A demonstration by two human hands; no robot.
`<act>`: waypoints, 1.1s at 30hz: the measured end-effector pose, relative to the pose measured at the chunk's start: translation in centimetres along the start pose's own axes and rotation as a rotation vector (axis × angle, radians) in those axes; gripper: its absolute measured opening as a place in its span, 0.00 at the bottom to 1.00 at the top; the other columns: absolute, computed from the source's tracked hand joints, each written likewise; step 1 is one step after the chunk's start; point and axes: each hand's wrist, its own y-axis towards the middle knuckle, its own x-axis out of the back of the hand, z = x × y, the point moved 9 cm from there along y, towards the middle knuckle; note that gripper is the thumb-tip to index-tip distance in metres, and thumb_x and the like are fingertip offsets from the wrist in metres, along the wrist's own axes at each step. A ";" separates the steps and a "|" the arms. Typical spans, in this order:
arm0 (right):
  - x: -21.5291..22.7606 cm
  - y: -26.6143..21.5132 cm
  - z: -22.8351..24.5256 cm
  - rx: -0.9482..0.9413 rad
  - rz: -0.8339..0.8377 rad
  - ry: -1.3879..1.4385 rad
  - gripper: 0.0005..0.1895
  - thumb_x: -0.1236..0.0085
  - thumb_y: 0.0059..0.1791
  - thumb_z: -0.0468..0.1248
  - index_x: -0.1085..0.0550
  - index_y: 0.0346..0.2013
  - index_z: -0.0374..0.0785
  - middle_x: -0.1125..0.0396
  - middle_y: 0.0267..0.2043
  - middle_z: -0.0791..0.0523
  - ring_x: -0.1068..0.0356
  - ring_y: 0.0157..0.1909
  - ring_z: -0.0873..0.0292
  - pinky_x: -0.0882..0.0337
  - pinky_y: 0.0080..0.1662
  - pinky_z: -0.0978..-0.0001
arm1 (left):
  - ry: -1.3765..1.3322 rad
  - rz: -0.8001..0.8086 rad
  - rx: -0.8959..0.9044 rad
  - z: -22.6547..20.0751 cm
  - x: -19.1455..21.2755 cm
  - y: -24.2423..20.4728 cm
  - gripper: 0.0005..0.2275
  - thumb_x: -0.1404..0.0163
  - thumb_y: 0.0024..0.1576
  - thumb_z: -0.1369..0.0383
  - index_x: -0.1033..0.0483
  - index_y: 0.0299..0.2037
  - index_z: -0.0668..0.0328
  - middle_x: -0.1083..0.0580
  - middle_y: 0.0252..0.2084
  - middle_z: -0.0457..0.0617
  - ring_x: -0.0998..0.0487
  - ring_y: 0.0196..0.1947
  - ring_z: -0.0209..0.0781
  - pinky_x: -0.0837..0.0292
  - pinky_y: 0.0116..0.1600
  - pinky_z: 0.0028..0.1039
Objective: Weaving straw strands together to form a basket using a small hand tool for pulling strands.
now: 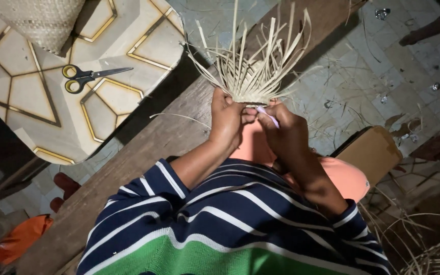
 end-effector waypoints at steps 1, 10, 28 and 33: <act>0.2 0.2 0.1 0.019 -0.011 -0.016 0.06 0.41 0.43 0.37 0.27 0.32 0.40 0.32 0.23 0.50 0.30 0.31 0.47 0.33 0.31 0.61 | 0.010 0.025 0.018 0.5 0.0 0.3 0.12 0.59 0.48 0.81 0.45 0.42 0.68 0.30 0.26 0.55 0.26 0.16 0.39 0.25 0.20 0.22; -0.2 0.6 -1.5 0.150 -0.050 -0.111 0.04 0.43 0.44 0.38 0.28 0.30 0.41 0.31 0.30 0.51 0.31 0.39 0.50 0.30 0.40 0.59 | 0.083 0.127 0.111 1.0 -1.0 0.9 0.13 0.61 0.49 0.81 0.45 0.44 0.72 0.30 0.30 0.63 0.23 0.23 0.50 0.22 0.26 0.35; -1.1 0.4 0.0 0.427 -0.125 -0.281 0.08 0.44 0.45 0.40 0.30 0.27 0.40 0.36 0.23 0.54 0.31 0.34 0.50 0.31 0.35 0.63 | 0.129 0.064 0.237 1.1 -0.9 1.4 0.09 0.59 0.47 0.79 0.43 0.38 0.66 0.29 0.24 0.62 0.24 0.18 0.44 0.24 0.22 0.27; -0.3 1.0 0.7 0.379 -0.124 -0.140 0.06 0.41 0.43 0.38 0.29 0.32 0.43 0.33 0.26 0.56 0.31 0.35 0.54 0.30 0.37 0.65 | 0.167 0.079 0.239 1.6 -0.6 1.9 0.09 0.58 0.47 0.77 0.44 0.37 0.62 0.28 0.25 0.61 0.23 0.19 0.42 0.24 0.22 0.24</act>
